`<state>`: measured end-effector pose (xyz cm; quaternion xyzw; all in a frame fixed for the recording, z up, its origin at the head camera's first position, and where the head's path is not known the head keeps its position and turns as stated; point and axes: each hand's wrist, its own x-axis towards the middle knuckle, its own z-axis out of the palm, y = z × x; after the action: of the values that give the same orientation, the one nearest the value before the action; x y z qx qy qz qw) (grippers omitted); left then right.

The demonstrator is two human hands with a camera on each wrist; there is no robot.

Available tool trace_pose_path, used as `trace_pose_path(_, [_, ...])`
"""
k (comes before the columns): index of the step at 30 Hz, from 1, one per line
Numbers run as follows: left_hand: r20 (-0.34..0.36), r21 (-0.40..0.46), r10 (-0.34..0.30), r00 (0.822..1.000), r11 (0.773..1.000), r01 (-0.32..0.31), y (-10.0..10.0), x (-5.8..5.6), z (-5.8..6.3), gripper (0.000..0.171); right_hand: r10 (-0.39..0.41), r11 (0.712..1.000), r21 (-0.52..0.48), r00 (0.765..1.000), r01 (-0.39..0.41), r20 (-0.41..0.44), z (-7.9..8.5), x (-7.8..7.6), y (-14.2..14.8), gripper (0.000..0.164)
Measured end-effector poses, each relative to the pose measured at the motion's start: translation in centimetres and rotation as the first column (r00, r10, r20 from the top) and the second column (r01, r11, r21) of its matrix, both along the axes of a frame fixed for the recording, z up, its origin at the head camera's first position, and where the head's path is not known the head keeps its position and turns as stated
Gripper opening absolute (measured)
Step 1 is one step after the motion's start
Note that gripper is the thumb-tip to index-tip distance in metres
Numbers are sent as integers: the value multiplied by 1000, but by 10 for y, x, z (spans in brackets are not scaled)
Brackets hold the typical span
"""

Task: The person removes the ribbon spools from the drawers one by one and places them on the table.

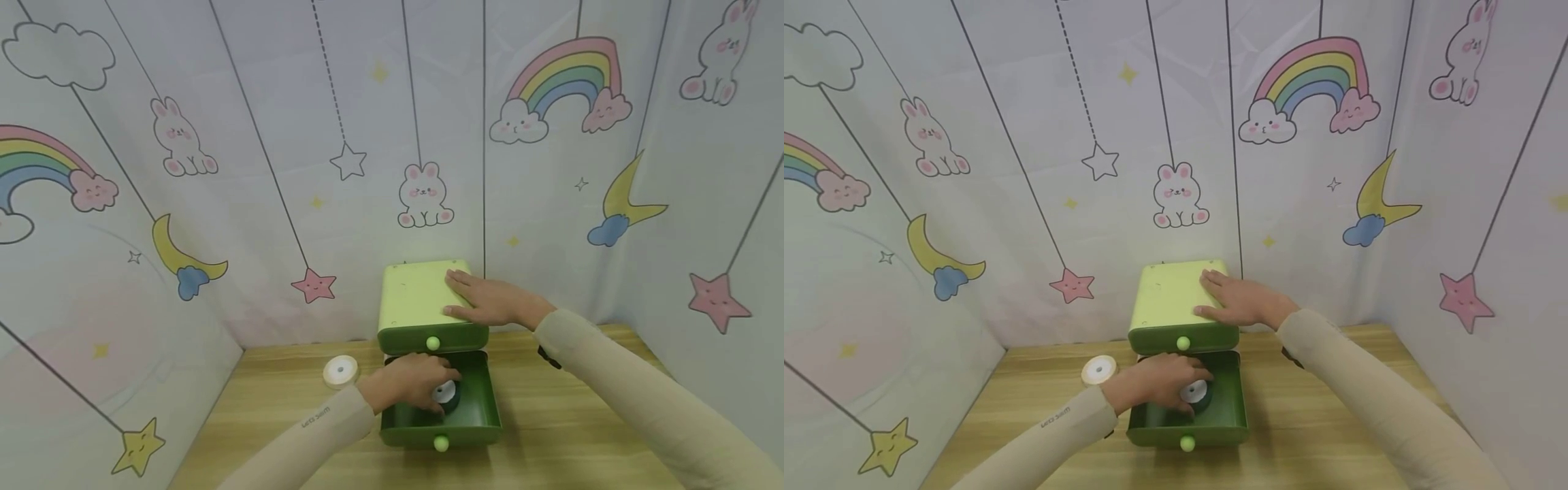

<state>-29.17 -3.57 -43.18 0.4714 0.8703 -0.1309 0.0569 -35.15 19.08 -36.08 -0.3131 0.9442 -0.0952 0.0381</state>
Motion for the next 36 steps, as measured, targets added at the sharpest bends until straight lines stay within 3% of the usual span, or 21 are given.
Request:
trace_pose_path(14, [21,17,-9,1000,1000,8,0,0,-4,68,-1,1000,-3,1000,1,-1,1,2,-2,92])
trace_pose_path(27, [-21,11,4,1000,1000,-4,0,2,-6,68,-1,1000,-23,1000,1,0,3,3,-1,88])
trace_pose_path(36, [3,77,-35,999,996,34,-5,5,-6,67,1,1000,-11,1000,-1,11,3,2,-1,89])
